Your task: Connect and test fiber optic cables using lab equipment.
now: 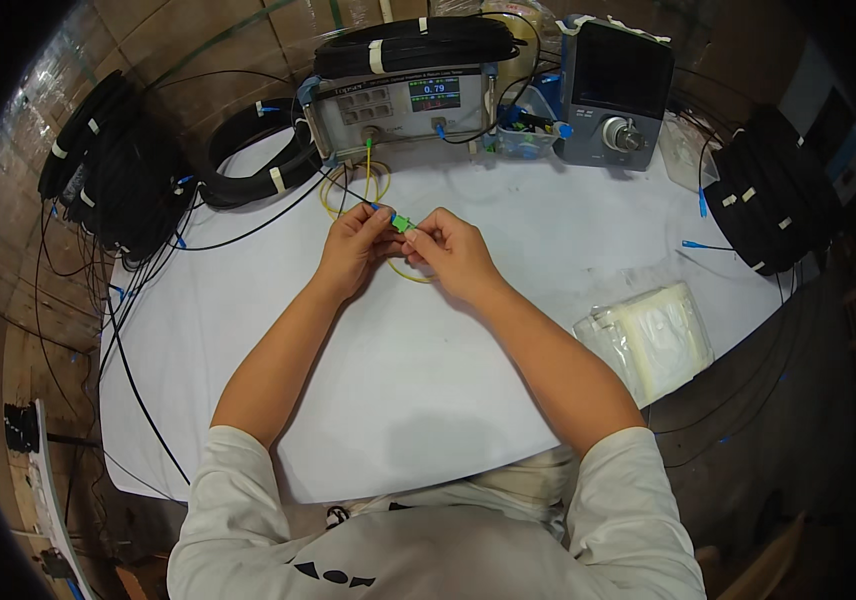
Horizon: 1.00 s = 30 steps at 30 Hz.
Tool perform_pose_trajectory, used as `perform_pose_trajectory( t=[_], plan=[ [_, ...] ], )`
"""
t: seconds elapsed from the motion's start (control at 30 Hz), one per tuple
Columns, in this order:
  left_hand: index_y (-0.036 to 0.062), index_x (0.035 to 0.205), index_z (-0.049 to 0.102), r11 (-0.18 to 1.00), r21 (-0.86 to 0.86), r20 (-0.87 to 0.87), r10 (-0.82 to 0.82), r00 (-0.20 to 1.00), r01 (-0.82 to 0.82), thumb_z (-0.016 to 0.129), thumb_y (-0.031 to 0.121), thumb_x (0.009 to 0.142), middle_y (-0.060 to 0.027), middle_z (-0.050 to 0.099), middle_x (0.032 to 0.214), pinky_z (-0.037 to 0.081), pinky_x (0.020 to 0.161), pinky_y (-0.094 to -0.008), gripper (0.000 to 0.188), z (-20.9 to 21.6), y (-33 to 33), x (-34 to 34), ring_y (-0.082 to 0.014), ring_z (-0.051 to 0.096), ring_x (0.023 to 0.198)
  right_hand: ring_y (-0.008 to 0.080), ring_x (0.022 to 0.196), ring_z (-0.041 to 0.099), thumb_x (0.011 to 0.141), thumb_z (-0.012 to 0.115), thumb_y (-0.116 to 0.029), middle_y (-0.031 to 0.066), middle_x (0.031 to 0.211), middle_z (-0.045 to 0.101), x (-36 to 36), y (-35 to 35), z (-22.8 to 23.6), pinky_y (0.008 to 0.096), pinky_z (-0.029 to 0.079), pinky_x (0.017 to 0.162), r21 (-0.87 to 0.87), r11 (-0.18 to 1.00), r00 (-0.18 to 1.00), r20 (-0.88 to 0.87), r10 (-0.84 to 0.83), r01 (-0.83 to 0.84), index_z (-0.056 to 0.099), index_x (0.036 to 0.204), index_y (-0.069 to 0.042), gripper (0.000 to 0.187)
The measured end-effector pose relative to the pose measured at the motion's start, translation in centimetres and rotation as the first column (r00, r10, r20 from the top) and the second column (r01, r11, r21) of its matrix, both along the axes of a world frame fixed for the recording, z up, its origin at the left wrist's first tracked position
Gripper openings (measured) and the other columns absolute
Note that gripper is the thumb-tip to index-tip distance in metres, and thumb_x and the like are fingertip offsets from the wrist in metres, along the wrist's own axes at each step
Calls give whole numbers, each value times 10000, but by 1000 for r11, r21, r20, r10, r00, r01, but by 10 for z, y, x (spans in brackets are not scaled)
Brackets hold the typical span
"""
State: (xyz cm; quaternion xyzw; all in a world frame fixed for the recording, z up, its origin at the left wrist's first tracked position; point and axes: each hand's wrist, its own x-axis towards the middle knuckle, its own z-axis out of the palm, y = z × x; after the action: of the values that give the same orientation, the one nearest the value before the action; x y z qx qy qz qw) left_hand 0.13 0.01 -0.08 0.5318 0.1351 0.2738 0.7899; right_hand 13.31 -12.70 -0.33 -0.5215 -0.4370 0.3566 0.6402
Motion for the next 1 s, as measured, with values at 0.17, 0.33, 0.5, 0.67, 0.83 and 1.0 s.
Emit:
perform_pose_trajectory(
  t=[0.17,0.33,0.5,0.67,0.83,1.0],
  plan=[
    [24,964,521,1000,8,-2,2,1000,-2,605,222,951,-125,674,900,573,750,-311,216,-1,0,1,-202,686,794,115,741,643,941,605,-117,91,845,674,1,1,-1,241,531,684,9,1000,1000,-16,3,-3,553,914,12,141],
    [-1,1032,548,1000,15,-12,15,1000,-15,606,244,952,-103,662,887,570,749,-293,264,0,-2,1,-175,672,800,113,739,643,944,604,-129,86,844,674,1,1,-2,235,527,676,-4,1000,1000,-19,4,-4,570,935,8,141],
    [-1,1067,573,999,-1,-2,38,999,-38,610,249,949,-90,657,877,562,729,-278,279,0,-2,0,-159,661,784,104,723,640,962,582,-170,76,842,677,1,0,0,230,519,661,-34,999,1000,-3,5,-6,586,957,1,171],
    [40,979,578,997,19,-32,78,996,-78,623,271,940,-57,642,796,545,682,-294,238,-2,-3,1,-142,632,719,95,688,631,998,519,-285,66,800,676,1,0,1,237,515,648,-85,996,1000,16,-8,9,604,896,-9,306],
    [50,901,574,986,82,-94,152,984,-144,667,316,909,-28,593,706,496,582,-260,282,-1,-4,2,-112,563,603,104,679,625,1011,478,-344,67,785,671,0,3,0,242,511,644,-85,996,1000,19,-8,10,607,850,-12,391],
    [61,810,559,980,107,-116,183,976,-170,701,362,880,-15,558,635,434,493,-243,340,-1,-6,3,-104,519,523,116,708,624,1018,459,-348,78,787,668,2,3,0,259,512,683,-86,996,1000,-9,17,-18,594,779,-14,432]
  ],
)
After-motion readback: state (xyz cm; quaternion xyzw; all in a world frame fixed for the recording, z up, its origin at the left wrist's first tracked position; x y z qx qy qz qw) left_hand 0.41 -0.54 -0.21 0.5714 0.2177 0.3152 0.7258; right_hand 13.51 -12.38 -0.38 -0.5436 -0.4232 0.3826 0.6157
